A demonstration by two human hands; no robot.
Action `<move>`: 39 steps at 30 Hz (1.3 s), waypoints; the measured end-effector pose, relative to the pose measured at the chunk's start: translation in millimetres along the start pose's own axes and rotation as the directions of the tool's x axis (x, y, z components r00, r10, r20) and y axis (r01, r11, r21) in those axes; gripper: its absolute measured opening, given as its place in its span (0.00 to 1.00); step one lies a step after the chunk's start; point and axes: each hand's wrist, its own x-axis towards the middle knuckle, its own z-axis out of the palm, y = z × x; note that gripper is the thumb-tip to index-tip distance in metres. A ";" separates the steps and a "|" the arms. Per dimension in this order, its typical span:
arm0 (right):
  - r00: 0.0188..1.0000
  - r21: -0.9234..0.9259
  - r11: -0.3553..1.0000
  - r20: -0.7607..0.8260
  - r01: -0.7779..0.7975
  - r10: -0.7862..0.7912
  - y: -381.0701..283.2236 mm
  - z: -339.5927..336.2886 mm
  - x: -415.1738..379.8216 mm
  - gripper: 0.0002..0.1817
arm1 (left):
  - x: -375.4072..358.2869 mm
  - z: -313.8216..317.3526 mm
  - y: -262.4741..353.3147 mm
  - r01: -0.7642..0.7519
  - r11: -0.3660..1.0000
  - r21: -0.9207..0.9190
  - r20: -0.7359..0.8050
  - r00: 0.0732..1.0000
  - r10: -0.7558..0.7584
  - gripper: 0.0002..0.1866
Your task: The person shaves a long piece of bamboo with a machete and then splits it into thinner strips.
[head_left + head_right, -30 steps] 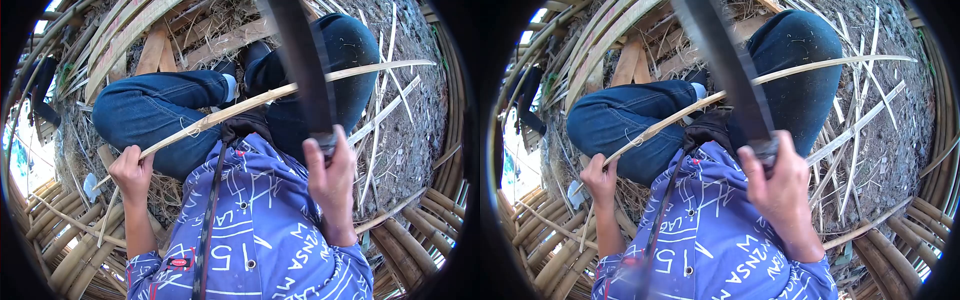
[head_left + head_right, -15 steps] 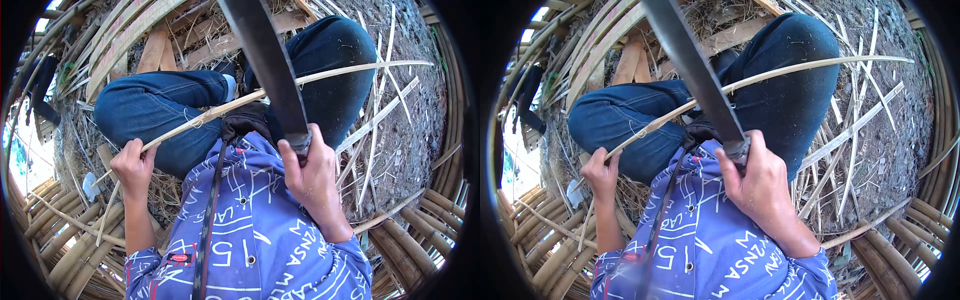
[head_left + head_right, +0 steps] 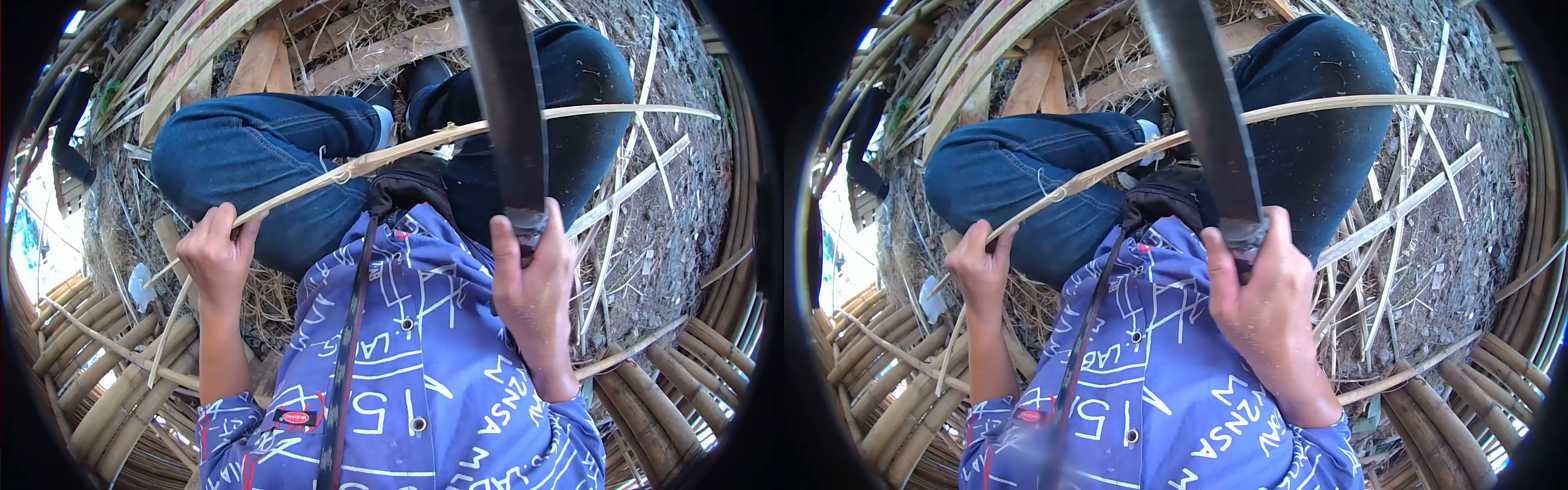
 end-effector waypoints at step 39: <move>0.999 0.042 0.999 -0.051 -0.012 0.014 5.7 -6.6 -1.0 0.14 | 18.8 -7.9 31.3 -0.010 0.999 -0.049 0.080 0.997 0.014 0.19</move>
